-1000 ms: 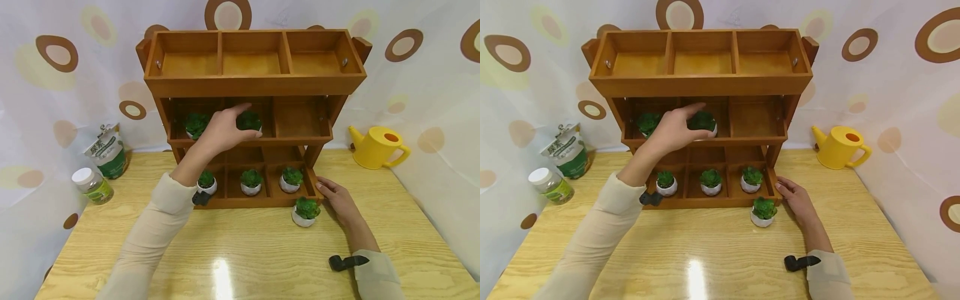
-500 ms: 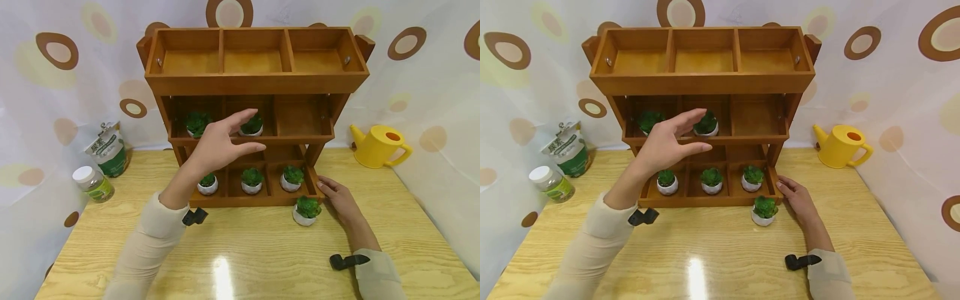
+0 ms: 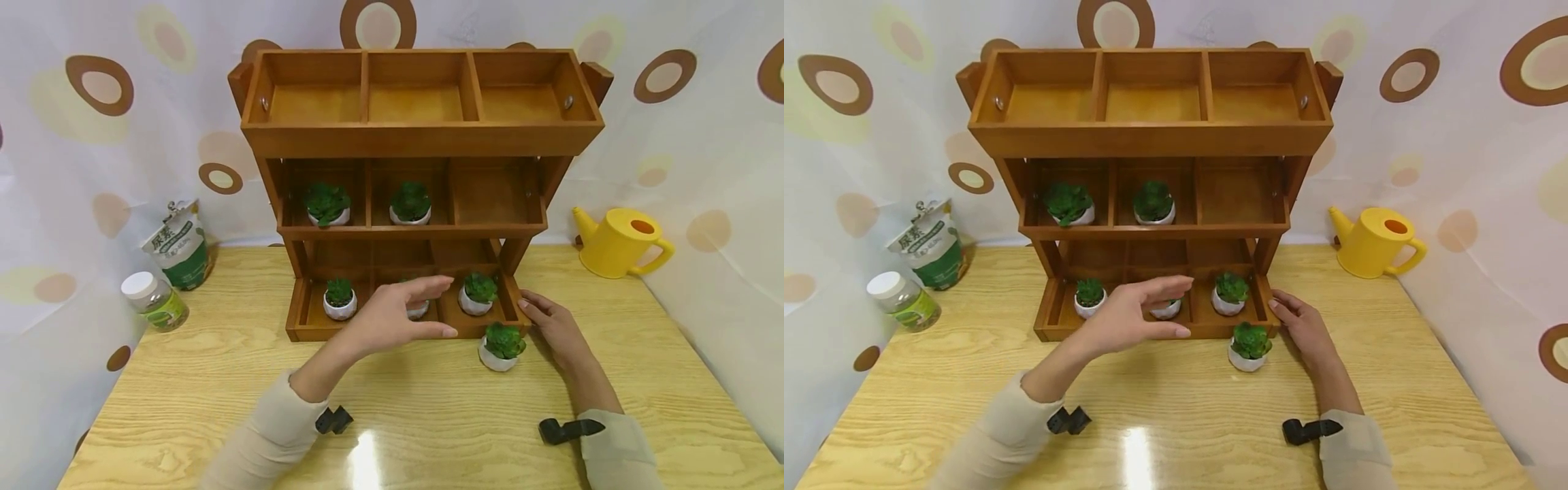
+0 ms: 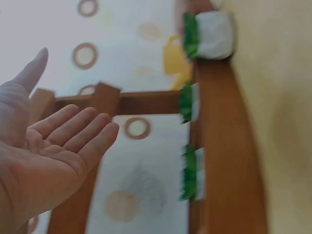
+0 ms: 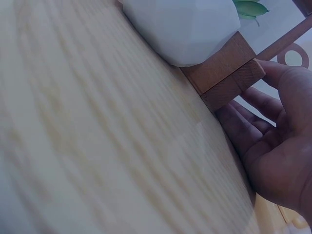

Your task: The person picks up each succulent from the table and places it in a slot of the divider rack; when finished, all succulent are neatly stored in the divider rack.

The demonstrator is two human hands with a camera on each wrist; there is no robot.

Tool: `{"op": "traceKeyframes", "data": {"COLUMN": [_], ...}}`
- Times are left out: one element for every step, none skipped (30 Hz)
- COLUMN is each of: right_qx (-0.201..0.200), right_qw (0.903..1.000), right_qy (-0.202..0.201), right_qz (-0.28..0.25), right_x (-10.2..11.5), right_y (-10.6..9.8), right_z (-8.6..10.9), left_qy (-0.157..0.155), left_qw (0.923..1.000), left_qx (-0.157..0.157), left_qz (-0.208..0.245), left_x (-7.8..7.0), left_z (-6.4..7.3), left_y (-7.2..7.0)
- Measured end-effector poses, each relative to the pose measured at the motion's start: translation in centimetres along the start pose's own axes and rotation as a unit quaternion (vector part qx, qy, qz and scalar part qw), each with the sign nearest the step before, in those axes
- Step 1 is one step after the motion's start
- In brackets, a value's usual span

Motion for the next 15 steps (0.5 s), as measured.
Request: {"op": "traceKeyframes", "data": {"right_qx": [0.000, 0.001, 0.001, 0.000, 0.000, 0.000, -0.001, 0.000, 0.000, 0.000, 0.000, 0.001, 0.002, 0.003, 0.003], "right_qw": [1.0000, 1.0000, 1.0000, 1.0000, 1.0000, 1.0000, 1.0000, 1.0000, 1.0000, 1.0000, 1.0000, 1.0000, 0.9999, 0.9999, 0.9999], "right_qy": [-0.001, -0.002, -0.003, -0.005, -0.005, -0.006, -0.007, -0.007, -0.007, -0.007, -0.006, -0.006, -0.004, -0.003, -0.002], "right_qz": [-0.001, -0.002, -0.001, -0.001, 0.000, 0.001, 0.001, 0.002, 0.003, 0.005, 0.006, 0.008, 0.009, 0.011, 0.012], "right_x": [0.0, 0.0, 0.1, 0.1, 0.2, 0.2, 0.2, 0.2, 0.2, 0.2, 0.2, 0.2, 0.1, 0.1, 0.0], "right_y": [0.0, 0.0, 0.0, 0.0, 0.0, 0.0, 0.0, 0.0, -0.1, -0.1, -0.1, -0.1, 0.0, 0.0, 0.0], "right_z": [0.0, 0.0, 0.1, 0.1, 0.1, 0.1, 0.1, 0.1, 0.1, 0.1, 0.1, 0.1, 0.1, 0.1, 0.1], "left_qy": [-0.006, -0.010, -0.013, -0.016, -0.019, -0.021, -0.023, -0.027, -0.032, -0.038, -0.045, -0.052, -0.060, -0.065, -0.069], "left_qw": [0.9999, 0.9997, 0.9994, 0.9989, 0.9985, 0.9979, 0.9973, 0.9967, 0.9960, 0.9953, 0.9946, 0.9939, 0.9932, 0.9926, 0.9919], "left_qx": [0.011, 0.021, 0.033, 0.043, 0.052, 0.061, 0.070, 0.077, 0.084, 0.089, 0.093, 0.096, 0.099, 0.100, 0.103], "left_qz": [-0.001, -0.002, 0.001, 0.004, 0.004, 0.007, 0.006, 0.003, 0.003, -0.002, -0.006, -0.009, -0.014, -0.021, -0.028], "left_x": [0.5, 0.9, 1.3, 1.7, 2.1, 2.4, 2.8, 3.1, 3.4, 3.8, 4.1, 4.5, 4.8, 5.2, 5.5], "left_z": [0.0, 0.0, 0.0, -0.1, -0.1, -0.1, -0.2, -0.2, -0.3, -0.5, -0.6, -0.7, -0.8, -1.0, -1.2], "left_y": [0.7, 1.3, 1.9, 2.6, 3.1, 3.7, 4.2, 4.7, 5.1, 5.5, 5.9, 6.3, 6.6, 6.9, 7.2]}}
Point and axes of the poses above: each hand's wrist, its own z-axis away from the middle knuckle, its own y-axis out of the palm, x = y × z, the point moved 7 cm from there along -z, towards the middle knuckle, and after that the axes turned 1 degree about -x, right-handed, at the moved point
